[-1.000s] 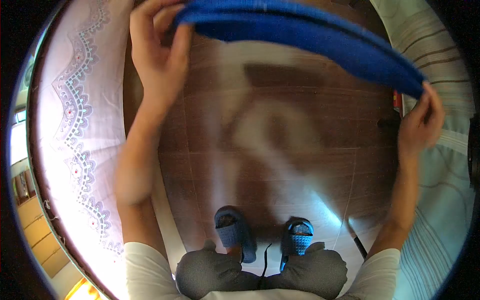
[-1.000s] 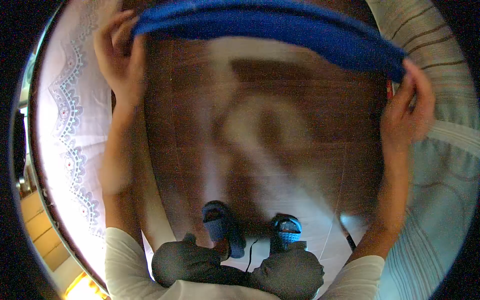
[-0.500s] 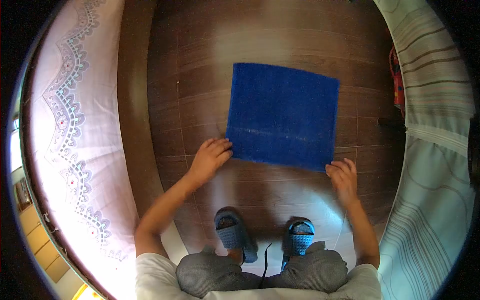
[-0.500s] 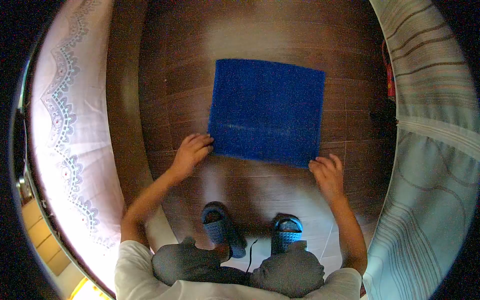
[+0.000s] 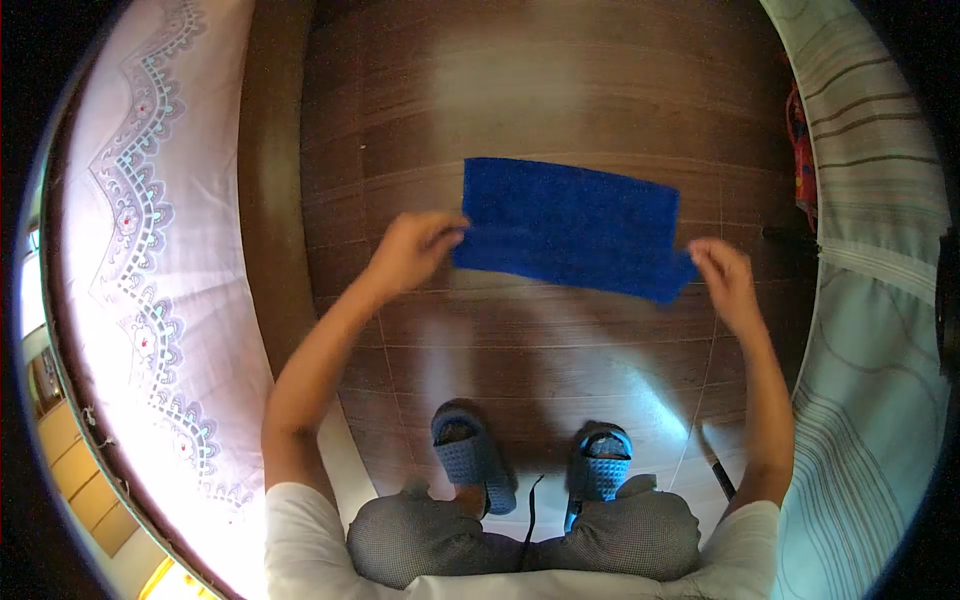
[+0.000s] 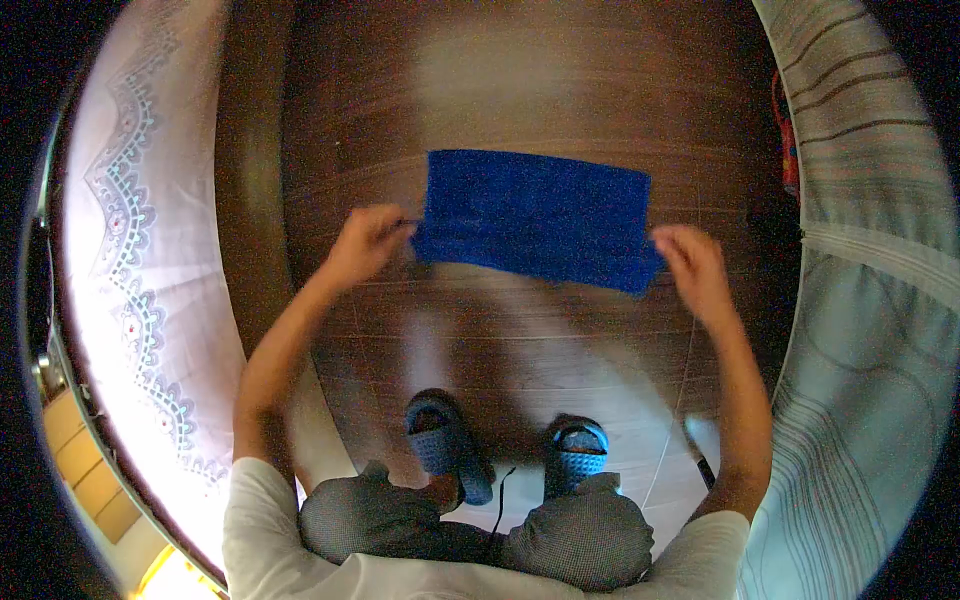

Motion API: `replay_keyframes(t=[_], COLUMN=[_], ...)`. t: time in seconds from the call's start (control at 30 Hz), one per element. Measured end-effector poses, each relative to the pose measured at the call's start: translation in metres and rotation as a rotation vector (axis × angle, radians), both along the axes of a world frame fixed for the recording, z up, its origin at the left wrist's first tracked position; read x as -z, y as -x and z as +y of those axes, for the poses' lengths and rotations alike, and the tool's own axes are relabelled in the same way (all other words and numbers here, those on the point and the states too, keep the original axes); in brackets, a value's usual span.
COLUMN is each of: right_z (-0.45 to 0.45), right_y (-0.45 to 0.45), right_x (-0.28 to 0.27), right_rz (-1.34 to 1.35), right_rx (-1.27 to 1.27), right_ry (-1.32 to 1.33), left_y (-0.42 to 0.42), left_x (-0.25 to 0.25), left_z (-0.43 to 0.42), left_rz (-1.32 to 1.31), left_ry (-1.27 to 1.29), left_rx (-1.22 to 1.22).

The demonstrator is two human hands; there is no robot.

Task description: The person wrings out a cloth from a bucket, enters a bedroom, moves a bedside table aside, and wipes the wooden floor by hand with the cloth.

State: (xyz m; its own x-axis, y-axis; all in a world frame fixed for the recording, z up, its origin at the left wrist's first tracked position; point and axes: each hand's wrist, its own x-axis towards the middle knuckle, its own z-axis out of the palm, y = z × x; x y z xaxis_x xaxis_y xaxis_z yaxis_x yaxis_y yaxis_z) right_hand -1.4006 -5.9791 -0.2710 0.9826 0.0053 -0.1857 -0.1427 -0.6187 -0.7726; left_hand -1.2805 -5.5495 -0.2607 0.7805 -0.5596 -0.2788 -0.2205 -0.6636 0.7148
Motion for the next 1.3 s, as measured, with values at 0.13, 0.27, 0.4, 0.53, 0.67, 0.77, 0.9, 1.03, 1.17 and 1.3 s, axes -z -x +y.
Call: replay_keyframes(t=[0.13, 0.27, 0.4, 0.53, 0.67, 0.77, 0.9, 1.03, 1.17, 1.3], right_z=[0.007, 0.043, 0.071, 0.089, 0.110, 0.126, 0.162, 0.204, 0.251, 0.280], right_y=[-0.050, -0.022, -0.006, -0.021, -0.030, -0.028, -0.058, -0.097, -0.129, -0.144], right_x=[0.028, 0.041, 0.051, 0.051, 0.064, 0.068, 0.071, 0.076, 0.075, 0.086], right_rz=[-0.288, -0.373, -0.301, -0.252, -0.143, -0.125, -0.179, -0.204, -0.147, -0.205], right_rx=[0.041, -0.137, -0.184, -0.276, -0.323, -0.376, -0.444, -0.479, -0.509, -0.652], right_ry=[0.284, 0.351, 0.317, 0.435, 0.557, 0.574, 0.561, 0.525, 0.551, 0.548], left_y=[-0.042, -0.006, 0.021, 0.016, -0.004, -0.033, -0.065, -0.096, -0.110, -0.072], left_x=[0.041, 0.064, 0.072, 0.082, 0.096, 0.101, 0.100, 0.088, 0.085, 0.091], left_z=[-0.022, -0.029, -0.049, -0.058, -0.046, -0.027, 0.013, 0.054, 0.082, 0.125], left_rz=[-0.306, -0.555, -0.505, -0.509, -0.542, -0.602, -0.605, -0.543, -0.447, -0.350], left_ry=[0.044, -0.108, -0.113, -0.209, -0.201, -0.251, -0.354, -0.498, -0.614, -0.578], left_rx=[-0.177, 0.092, 0.409, 0.494, 0.521, 0.550, 0.515, 0.472, 0.306, 0.042])
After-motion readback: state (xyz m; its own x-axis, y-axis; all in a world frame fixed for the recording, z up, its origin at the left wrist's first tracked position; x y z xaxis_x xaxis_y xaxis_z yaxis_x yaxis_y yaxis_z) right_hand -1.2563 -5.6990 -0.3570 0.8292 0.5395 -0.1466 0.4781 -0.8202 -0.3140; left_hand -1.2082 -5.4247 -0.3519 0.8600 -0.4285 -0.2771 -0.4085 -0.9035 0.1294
